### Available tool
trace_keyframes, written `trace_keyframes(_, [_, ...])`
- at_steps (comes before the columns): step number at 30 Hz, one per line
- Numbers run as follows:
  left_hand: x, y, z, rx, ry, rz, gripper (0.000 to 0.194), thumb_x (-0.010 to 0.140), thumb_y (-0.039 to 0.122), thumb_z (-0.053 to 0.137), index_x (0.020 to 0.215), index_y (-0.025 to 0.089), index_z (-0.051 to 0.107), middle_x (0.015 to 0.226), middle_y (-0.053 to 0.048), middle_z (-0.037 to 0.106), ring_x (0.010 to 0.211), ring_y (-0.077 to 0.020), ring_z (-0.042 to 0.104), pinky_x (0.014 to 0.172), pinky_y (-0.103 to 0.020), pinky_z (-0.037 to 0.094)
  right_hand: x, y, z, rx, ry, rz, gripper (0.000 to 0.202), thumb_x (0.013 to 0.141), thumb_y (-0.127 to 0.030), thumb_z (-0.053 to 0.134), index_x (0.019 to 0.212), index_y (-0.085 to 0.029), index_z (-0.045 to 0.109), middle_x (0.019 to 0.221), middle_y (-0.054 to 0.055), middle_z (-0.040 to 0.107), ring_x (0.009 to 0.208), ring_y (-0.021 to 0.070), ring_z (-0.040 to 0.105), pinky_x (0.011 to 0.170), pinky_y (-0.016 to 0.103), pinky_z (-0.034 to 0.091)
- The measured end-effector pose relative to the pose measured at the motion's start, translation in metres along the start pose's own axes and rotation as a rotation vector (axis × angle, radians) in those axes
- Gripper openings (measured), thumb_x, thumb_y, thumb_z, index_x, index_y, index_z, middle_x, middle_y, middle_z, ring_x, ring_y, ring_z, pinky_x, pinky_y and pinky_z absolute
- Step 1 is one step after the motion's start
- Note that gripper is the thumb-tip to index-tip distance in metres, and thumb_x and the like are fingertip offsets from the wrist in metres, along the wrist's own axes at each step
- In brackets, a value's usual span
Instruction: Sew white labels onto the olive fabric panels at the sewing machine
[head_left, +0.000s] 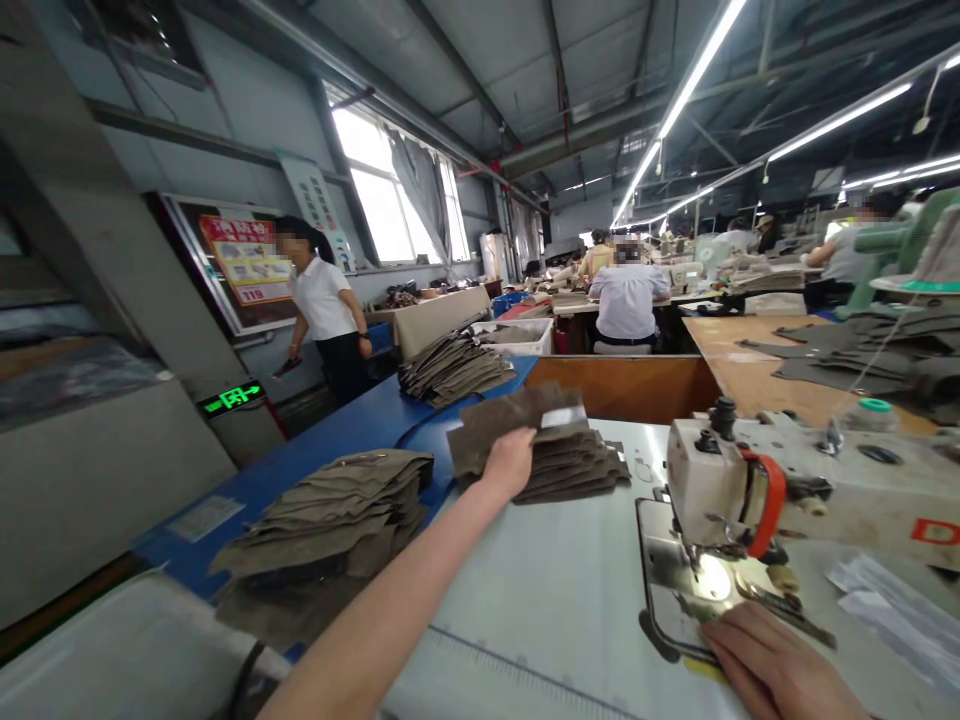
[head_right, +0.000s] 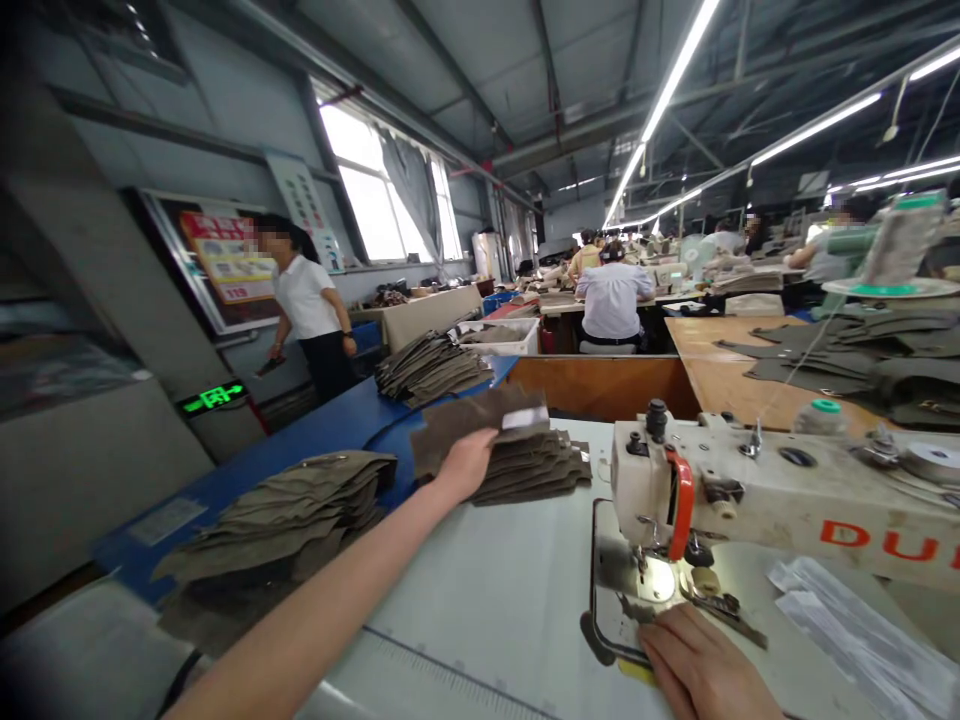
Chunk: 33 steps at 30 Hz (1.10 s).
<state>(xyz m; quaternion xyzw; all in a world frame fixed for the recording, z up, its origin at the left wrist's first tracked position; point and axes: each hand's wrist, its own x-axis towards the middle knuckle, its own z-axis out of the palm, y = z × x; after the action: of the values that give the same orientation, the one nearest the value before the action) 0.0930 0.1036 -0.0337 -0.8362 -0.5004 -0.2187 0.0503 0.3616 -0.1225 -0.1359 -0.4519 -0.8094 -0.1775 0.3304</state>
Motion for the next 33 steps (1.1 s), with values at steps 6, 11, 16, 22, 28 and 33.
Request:
trace_keyframes(6, [-0.028, -0.013, 0.021, 0.043, -0.145, -0.001, 0.058, 0.085, 0.03, 0.058, 0.14, 0.016, 0.045, 0.15, -0.013, 0.038, 0.14, -0.0286, 0.032, 0.112, -0.049, 0.027, -0.003, 0.002, 0.001, -0.045, 0.01, -0.039, 0.03, 0.098, -0.034, 0.041, 0.09, -0.025, 0.069, 0.083, 0.002, 0.074, 0.075, 0.0166, 0.07, 0.07, 0.022, 0.055])
trace_keyframes(11, [-0.048, -0.09, -0.057, 0.108, -0.155, -0.09, 0.057, 0.085, 0.034, 0.05, 0.139, 0.014, 0.046, 0.152, -0.011, 0.037, 0.14, -0.0249, 0.031, 0.115, -0.04, 0.023, -0.003, 0.004, 0.002, -0.054, 0.024, -0.06, 0.03, 0.097, -0.035, 0.042, 0.09, -0.025, 0.07, 0.083, 0.003, 0.074, 0.076, 0.0176, 0.071, 0.068, 0.022, 0.056])
trace_keyframes(16, [-0.081, -0.179, -0.122, 0.153, -0.242, -0.269, 0.049, 0.071, 0.031, 0.052, 0.115, 0.015, 0.067, 0.125, -0.01, 0.065, 0.117, -0.0294, 0.059, 0.101, -0.038, 0.044, 0.0, 0.003, 0.002, -0.038, -0.006, -0.039, 0.029, 0.096, -0.035, 0.044, 0.09, -0.026, 0.071, 0.084, 0.003, 0.074, 0.075, 0.018, 0.071, 0.067, 0.022, 0.057])
trace_keyframes(22, [-0.091, -0.206, -0.118, 0.164, -0.255, -0.311, 0.043, 0.074, 0.038, 0.047, 0.105, 0.022, 0.072, 0.12, -0.006, 0.068, 0.114, -0.0278, 0.061, 0.099, -0.034, 0.044, 0.003, 0.001, 0.0, -0.029, 0.003, -0.044, 0.03, 0.097, -0.036, 0.044, 0.089, -0.026, 0.071, 0.085, 0.002, 0.074, 0.076, 0.0175, 0.072, 0.067, 0.021, 0.058])
trace_keyframes(28, [-0.077, -0.206, -0.114, 0.162, -0.273, -0.292, 0.05, 0.072, 0.051, 0.049, 0.1, 0.018, 0.074, 0.111, -0.012, 0.071, 0.105, -0.0313, 0.065, 0.093, -0.036, 0.047, 0.002, -0.001, -0.001, -0.013, 0.003, 0.015, 0.033, 0.098, -0.037, 0.042, 0.087, -0.026, 0.071, 0.083, 0.002, 0.074, 0.075, 0.0166, 0.071, 0.067, 0.02, 0.057])
trace_keyframes(33, [-0.081, -0.204, -0.119, 0.151, -0.273, -0.272, 0.048, 0.063, 0.042, 0.057, 0.103, 0.02, 0.073, 0.117, -0.008, 0.07, 0.109, -0.0278, 0.064, 0.096, -0.032, 0.046, 0.0, 0.0, 0.002, 0.022, -0.012, 0.04, 0.033, 0.098, -0.036, 0.042, 0.086, -0.025, 0.071, 0.08, 0.002, 0.073, 0.073, 0.0156, 0.07, 0.068, 0.02, 0.057])
